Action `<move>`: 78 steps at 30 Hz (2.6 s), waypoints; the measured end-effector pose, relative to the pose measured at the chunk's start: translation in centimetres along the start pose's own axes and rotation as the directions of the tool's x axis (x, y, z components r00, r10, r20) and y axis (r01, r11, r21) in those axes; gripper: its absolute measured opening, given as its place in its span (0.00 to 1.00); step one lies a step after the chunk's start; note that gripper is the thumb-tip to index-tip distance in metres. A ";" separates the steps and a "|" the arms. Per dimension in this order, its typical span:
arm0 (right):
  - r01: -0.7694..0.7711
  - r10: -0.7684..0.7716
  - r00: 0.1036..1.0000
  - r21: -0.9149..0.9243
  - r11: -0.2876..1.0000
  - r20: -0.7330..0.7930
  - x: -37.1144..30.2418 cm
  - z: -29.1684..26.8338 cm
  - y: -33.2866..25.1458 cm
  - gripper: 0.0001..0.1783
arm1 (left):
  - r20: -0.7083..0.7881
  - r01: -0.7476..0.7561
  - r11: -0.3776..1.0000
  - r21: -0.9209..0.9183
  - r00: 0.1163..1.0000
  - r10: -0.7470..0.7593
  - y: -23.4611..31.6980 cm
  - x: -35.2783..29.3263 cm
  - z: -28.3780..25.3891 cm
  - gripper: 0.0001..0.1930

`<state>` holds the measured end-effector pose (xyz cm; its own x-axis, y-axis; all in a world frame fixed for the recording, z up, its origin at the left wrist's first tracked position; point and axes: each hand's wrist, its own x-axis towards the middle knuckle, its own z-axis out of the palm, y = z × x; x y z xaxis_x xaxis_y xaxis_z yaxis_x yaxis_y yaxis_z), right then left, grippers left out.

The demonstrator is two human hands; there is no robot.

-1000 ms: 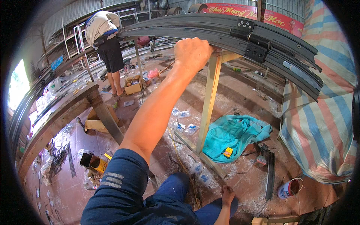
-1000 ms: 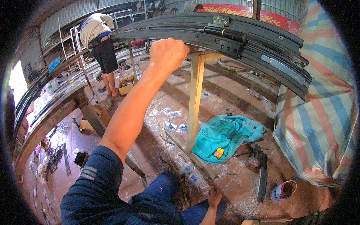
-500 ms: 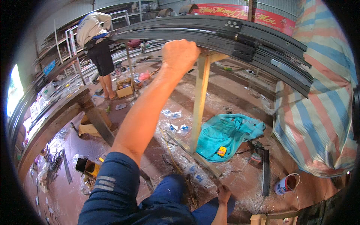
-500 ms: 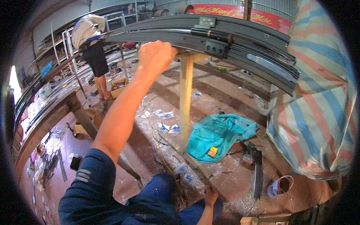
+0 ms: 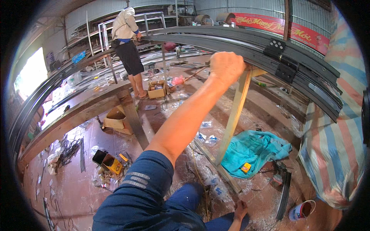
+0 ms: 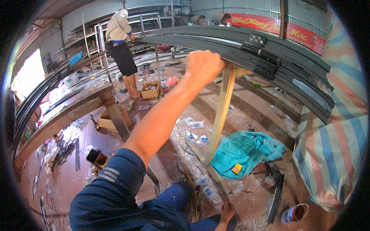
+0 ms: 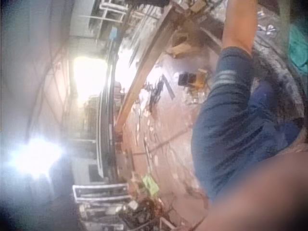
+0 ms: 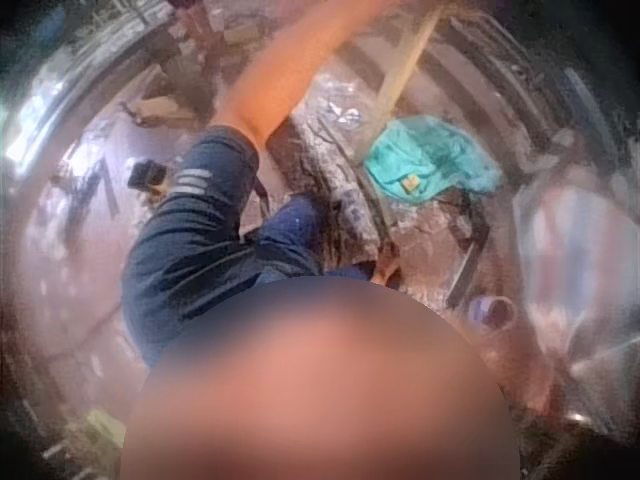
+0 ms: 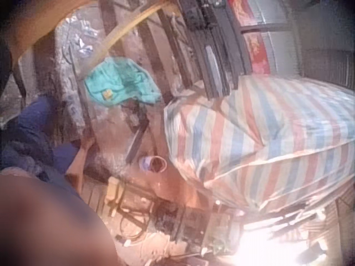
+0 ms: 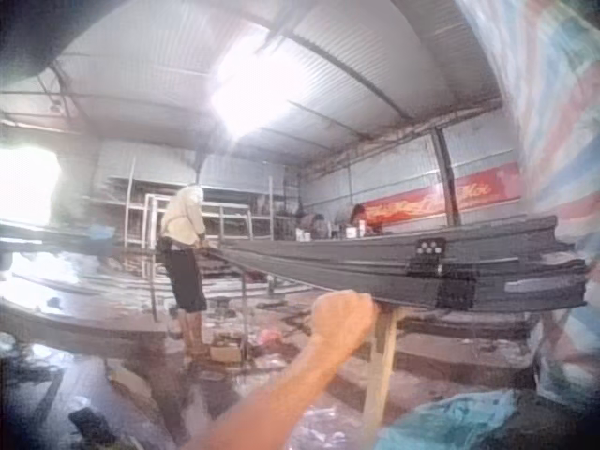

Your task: The person assembles aluminum window frames by hand, aligning and fitting frame sections together on a workbench. They handle frame profiles and small metal rods, positioning components and checking fit without using visible tools.

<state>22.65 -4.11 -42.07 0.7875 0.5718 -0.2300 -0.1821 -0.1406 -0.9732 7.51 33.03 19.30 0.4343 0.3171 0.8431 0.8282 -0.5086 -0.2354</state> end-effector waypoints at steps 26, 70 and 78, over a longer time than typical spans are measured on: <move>-0.027 0.027 0.999 -0.028 0.999 -0.022 -0.3 -0.6 -0.5 0.18 | -0.017 0.005 1.000 -0.022 1.000 -0.006 0.0 -0.2 0.0 0.14; 0.024 -0.024 1.000 -0.068 0.997 0.002 -0.2 -1.0 -0.6 0.17 | 0.021 -0.011 1.000 0.009 1.000 0.011 0.3 -0.4 -0.6 0.12; 0.026 -0.028 0.999 -0.080 0.996 -0.022 0.4 -1.1 0.3 0.18 | -0.015 -0.005 1.000 -0.028 1.000 0.004 0.1 -0.3 -0.2 0.14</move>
<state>23.50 -4.80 -42.46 0.8048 0.5579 -0.2028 -0.1142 -0.1897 -0.9752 7.38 32.72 19.07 0.4324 0.3026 0.8494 0.8159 -0.5323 -0.2258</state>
